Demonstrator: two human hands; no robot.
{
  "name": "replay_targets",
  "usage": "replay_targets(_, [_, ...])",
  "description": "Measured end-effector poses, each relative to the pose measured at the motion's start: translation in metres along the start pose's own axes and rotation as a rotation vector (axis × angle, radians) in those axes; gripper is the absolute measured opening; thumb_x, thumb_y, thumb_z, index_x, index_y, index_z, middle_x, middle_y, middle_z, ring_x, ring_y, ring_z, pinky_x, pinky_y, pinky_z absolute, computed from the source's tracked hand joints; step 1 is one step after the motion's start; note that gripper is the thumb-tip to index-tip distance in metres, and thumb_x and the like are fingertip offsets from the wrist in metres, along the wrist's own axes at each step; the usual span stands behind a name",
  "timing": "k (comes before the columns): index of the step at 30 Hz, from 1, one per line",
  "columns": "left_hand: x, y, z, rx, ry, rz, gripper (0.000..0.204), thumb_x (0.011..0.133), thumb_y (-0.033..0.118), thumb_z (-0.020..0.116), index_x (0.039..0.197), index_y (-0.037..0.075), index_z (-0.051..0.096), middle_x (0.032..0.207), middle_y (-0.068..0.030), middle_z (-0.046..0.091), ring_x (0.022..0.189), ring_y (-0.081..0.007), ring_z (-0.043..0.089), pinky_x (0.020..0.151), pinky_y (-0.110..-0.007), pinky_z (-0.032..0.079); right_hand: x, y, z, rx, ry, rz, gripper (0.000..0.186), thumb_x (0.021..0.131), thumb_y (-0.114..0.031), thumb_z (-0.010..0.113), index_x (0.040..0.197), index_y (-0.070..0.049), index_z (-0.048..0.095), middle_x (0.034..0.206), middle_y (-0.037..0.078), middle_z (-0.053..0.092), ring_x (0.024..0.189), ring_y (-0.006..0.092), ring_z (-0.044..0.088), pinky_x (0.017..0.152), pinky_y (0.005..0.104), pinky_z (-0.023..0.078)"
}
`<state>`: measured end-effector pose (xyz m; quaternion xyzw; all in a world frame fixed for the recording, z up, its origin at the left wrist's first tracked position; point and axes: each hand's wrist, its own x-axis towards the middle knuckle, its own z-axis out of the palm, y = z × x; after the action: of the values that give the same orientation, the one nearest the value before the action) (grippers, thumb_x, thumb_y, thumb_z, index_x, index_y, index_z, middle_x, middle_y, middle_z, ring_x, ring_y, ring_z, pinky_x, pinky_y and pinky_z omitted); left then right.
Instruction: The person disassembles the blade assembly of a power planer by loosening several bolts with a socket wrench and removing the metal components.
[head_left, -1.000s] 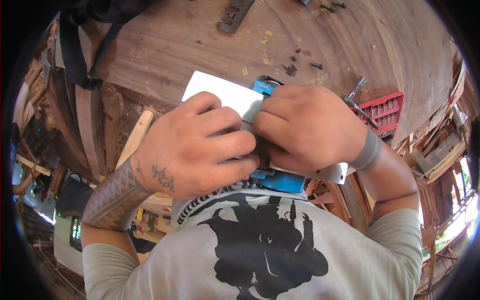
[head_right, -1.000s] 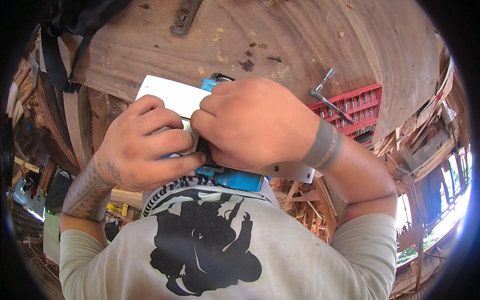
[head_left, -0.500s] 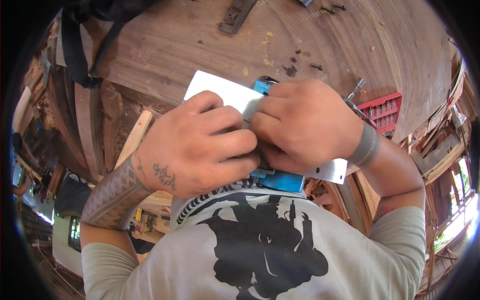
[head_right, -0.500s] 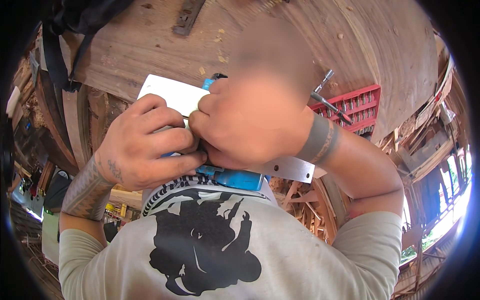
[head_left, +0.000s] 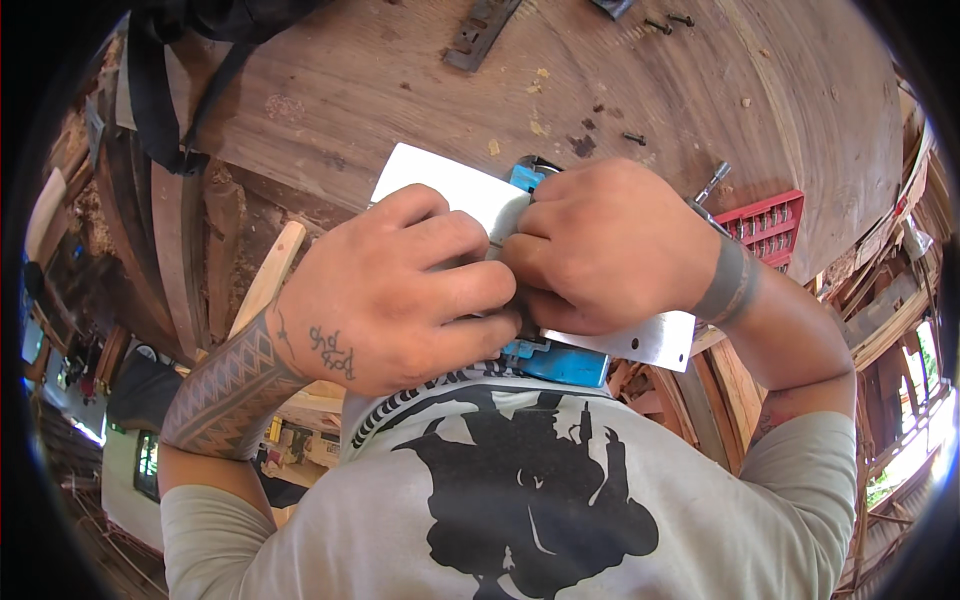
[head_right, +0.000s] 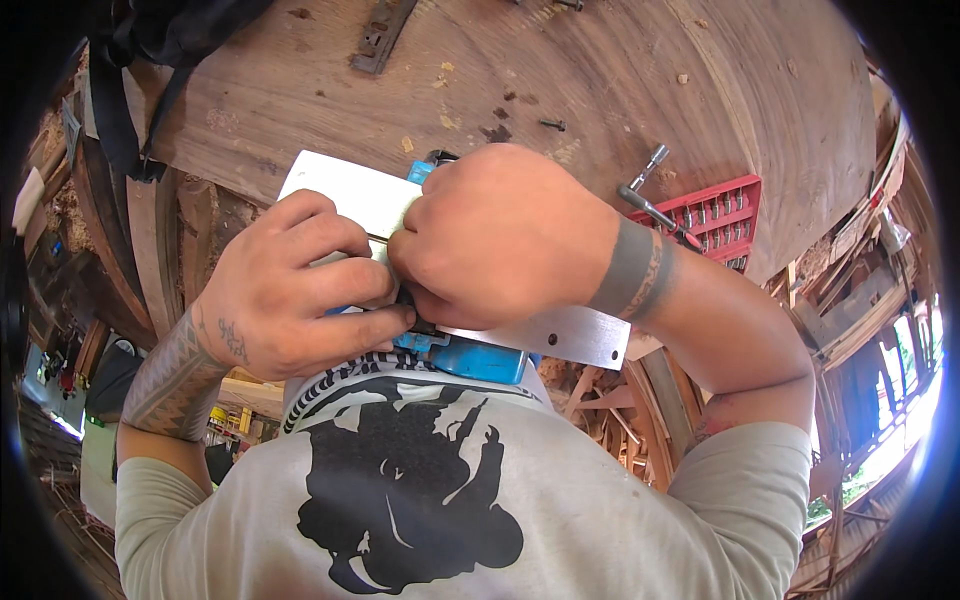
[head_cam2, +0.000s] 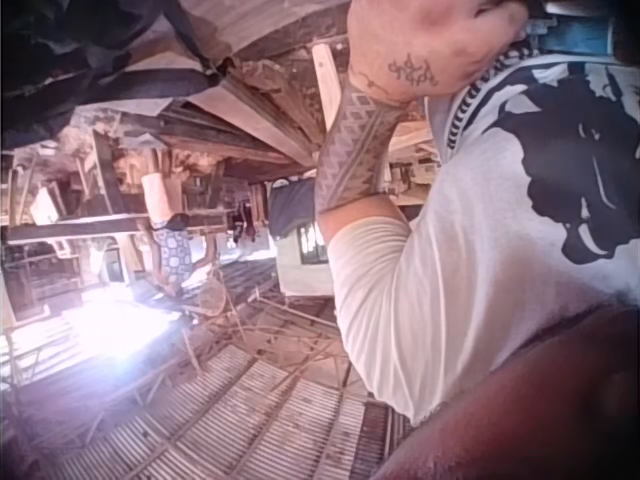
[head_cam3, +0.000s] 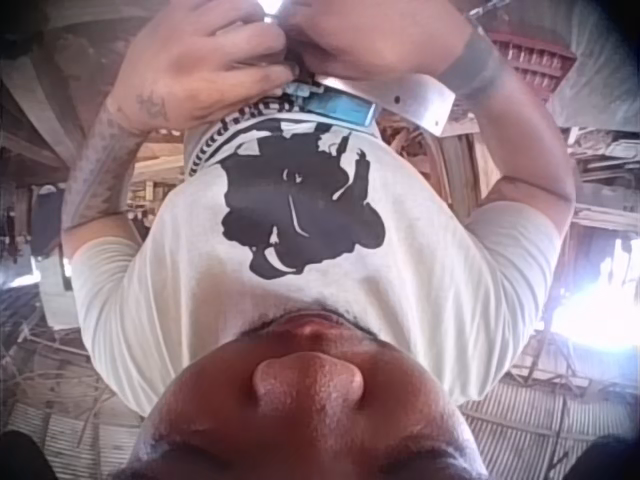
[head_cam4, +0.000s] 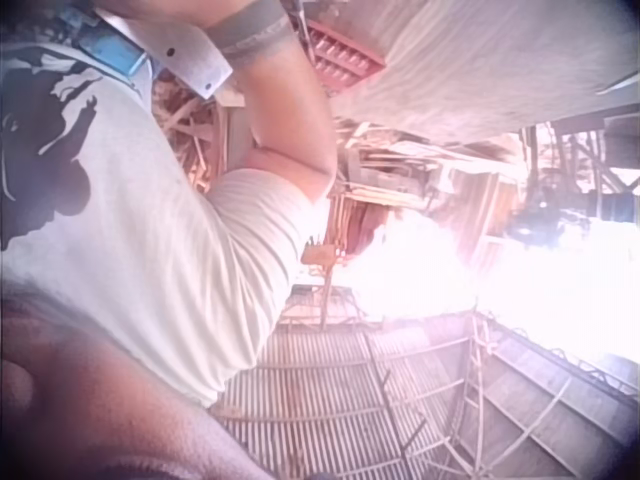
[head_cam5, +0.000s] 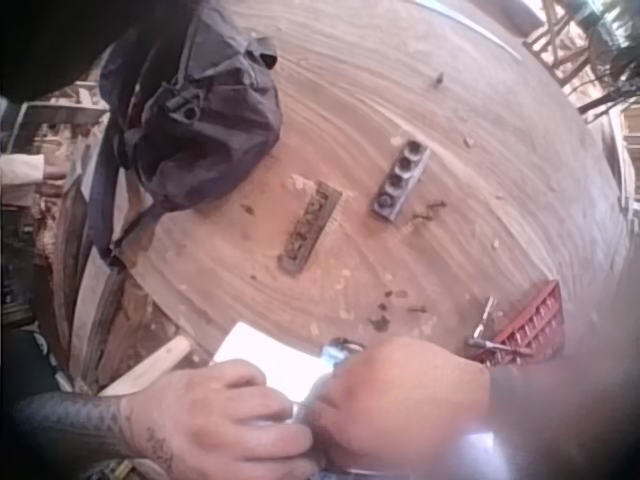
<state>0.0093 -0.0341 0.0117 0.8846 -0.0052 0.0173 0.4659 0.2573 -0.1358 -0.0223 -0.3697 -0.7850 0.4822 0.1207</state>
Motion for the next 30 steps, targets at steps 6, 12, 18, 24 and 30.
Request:
replay_targets(6, [0.001,-0.001,-0.003,0.001,-0.027,0.013,0.034,0.071,0.028,0.081,0.104,0.018,0.081,0.101,0.0027,0.065,0.096,-0.0231,0.065,0.082,-0.043,0.051,-0.001,-0.003,0.006,0.028,0.098,0.002,0.027,0.077,-0.029,0.083,0.086,-0.011,0.065,0.083,0.005,0.066,0.075,0.0298,0.068,0.067,0.0450,0.056])
replay_targets(12, [0.001,-0.002,-0.003,-0.005,-0.020,0.019,0.035,0.070,0.028,0.081,0.103,0.019,0.082,0.101,0.0027,0.066,0.096,-0.0232,0.064,0.082,-0.043,0.051,0.001,-0.001,0.009,0.034,0.245,-0.059,0.024,0.083,-0.032,0.077,0.076,-0.010,0.070,0.073,0.008,0.072,0.073,0.0322,0.073,0.064,0.0486,0.058])
replay_targets(18, [0.001,-0.001,-0.001,0.006,0.004,0.013,0.036,0.069,0.028,0.081,0.103,0.019,0.082,0.100,0.0023,0.066,0.095,-0.0236,0.064,0.082,-0.043,0.051,-0.005,-0.003,0.012,0.002,0.138,0.012,0.024,0.081,-0.032,0.079,0.081,-0.010,0.070,0.077,0.007,0.071,0.076,0.0314,0.073,0.064,0.0473,0.057])
replay_targets(24, [0.001,0.000,-0.001,0.005,0.013,0.021,0.037,0.068,0.029,0.080,0.104,0.018,0.083,0.101,0.0023,0.066,0.094,-0.0239,0.064,0.081,-0.043,0.051,-0.003,-0.006,0.011,0.034,0.260,-0.033,0.024,0.081,-0.031,0.078,0.077,-0.009,0.068,0.074,0.008,0.071,0.074,0.0314,0.073,0.063,0.0473,0.057])
replay_targets(30, [0.000,-0.001,0.000,0.008,0.011,0.024,0.039,0.066,0.030,0.080,0.103,0.018,0.083,0.100,0.0021,0.065,0.093,-0.0242,0.063,0.079,-0.043,0.050,-0.005,-0.007,0.012,0.005,0.184,0.037,0.022,0.080,-0.029,0.079,0.077,-0.010,0.068,0.073,0.008,0.070,0.073,0.0313,0.072,0.062,0.0480,0.057])
